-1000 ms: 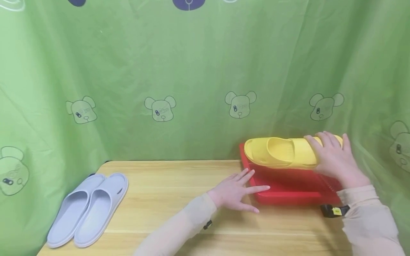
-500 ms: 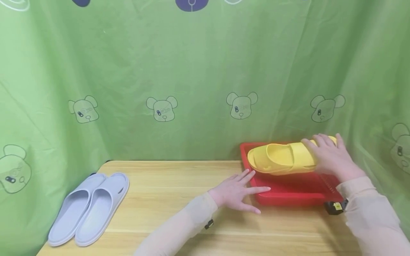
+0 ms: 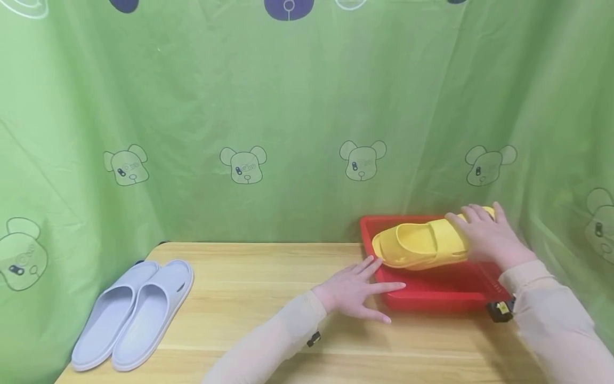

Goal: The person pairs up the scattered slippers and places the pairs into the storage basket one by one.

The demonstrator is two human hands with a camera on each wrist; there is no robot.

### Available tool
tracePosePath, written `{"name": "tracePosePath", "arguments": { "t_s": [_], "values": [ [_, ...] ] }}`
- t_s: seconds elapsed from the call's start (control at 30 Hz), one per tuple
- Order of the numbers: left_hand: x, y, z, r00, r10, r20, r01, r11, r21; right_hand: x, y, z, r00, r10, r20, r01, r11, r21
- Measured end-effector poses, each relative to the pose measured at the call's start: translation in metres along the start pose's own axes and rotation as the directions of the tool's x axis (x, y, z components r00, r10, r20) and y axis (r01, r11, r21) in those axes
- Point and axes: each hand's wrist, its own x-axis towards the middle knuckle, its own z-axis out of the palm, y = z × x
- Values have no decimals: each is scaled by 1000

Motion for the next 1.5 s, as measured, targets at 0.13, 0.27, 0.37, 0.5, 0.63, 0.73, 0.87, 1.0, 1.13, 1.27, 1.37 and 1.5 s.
{"name": "tracePosePath", "arguments": {
  "t_s": [0.13,0.27,0.37,0.5,0.63,0.73,0.87,1.0,1.13,1.27,1.37,1.5],
  "values": [
    [1,0,2,1000,-2,1,2,1000,-13,3,0,2,1000,-9,13,10,1000,-24],
    [2,1,4,1000,-7,-1,7,1000,0,7,-1,1,999,-16,33,17,999,-35],
    [1,1,4,1000,-11,-7,11,1000,11,8,-2,1,999,-17,47,19,999,-32],
    [1,2,3,1000,-15,-6,15,1000,7,11,-2,4,999,-18,50,20,1000,-24],
    [0,2,3,1000,-20,-3,20,1000,-2,12,-2,8,999,-22,43,23,1000,-20],
    [0,3,2,1000,-23,-4,23,1000,3,14,-2,10,999,-27,40,28,999,-25],
    [0,4,0,1000,-27,-4,27,1000,7,17,0,11,999,-27,47,28,999,-37],
    [0,4,2,1000,-25,-8,25,1000,-1,18,-3,9,998,-21,55,24,999,-47],
    [0,3,3,1000,-22,-15,22,1000,3,19,-11,4,999,-12,51,16,998,-66],
    [-1,3,3,999,-25,-21,25,1000,7,21,-16,3,999,-4,38,8,994,-109],
    [-1,3,3,999,-29,-25,29,1000,8,22,-18,4,1000,-12,16,14,988,-152],
    [-1,3,3,999,-25,-31,25,1000,14,22,-20,6,998,-46,-37,38,981,-191]
  ]
}}
